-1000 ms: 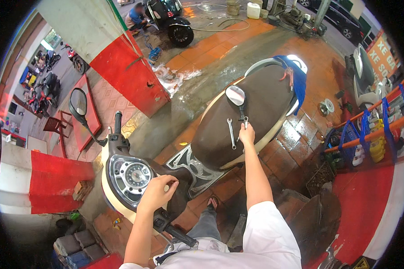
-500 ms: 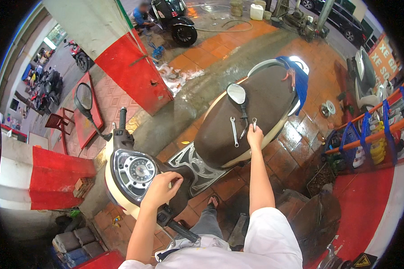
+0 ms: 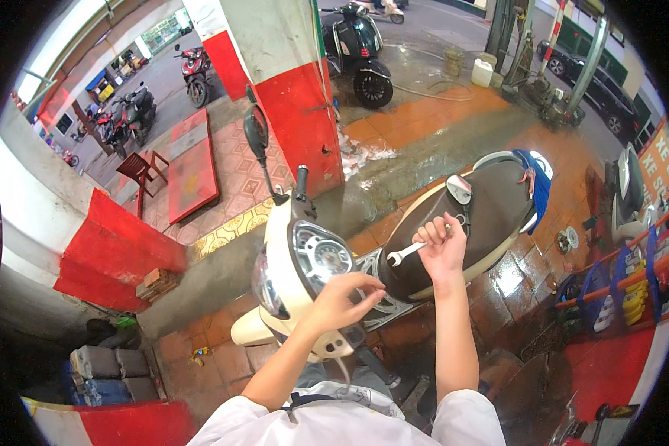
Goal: The person tightens and aligns the rear-view mirror stalks on a scooter using a combination wrench by hand.
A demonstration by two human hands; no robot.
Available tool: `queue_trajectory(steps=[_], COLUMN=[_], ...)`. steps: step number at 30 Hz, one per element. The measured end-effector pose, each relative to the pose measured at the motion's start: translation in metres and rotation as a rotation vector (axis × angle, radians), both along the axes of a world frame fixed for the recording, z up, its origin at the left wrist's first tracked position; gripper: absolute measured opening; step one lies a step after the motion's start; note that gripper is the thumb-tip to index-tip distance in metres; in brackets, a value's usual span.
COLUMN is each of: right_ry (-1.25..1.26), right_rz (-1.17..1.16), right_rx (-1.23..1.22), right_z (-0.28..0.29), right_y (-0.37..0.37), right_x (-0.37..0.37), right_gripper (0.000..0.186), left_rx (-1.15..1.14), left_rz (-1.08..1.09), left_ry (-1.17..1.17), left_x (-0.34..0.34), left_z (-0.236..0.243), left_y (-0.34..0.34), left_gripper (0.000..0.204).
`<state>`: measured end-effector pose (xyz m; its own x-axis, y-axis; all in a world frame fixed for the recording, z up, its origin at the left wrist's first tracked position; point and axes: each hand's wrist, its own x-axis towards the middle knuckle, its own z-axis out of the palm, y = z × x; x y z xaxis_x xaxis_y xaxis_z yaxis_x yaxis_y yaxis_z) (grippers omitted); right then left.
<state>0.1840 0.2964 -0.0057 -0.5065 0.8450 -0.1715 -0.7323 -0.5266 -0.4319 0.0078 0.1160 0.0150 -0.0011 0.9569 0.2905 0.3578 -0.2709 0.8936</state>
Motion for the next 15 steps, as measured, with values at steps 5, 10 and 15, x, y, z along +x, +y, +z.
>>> queue_trajectory(steps=[5, 10, 15], right_ry=[-0.438, -0.870, -0.672], right_rz=[0.050, 0.153, 0.214], right_rx=[0.368, 0.607, 0.538], right_z=[0.029, 0.062, 0.084], right_y=[-0.061, -0.111, -0.135], right_x=[-0.054, -0.130, -0.178], right_gripper=[0.039, 0.030, 0.027], left_rx=[0.030, 0.087, 0.035], left_rz=[0.561, 0.614, 0.402], left_ry=[-0.110, 0.187, 0.200], left_x=[-0.123, -0.263, -0.287], left_z=[-0.015, -0.083, -0.100], left_y=[-0.013, 0.044, 0.088], left_gripper=[0.016, 0.046, 0.044])
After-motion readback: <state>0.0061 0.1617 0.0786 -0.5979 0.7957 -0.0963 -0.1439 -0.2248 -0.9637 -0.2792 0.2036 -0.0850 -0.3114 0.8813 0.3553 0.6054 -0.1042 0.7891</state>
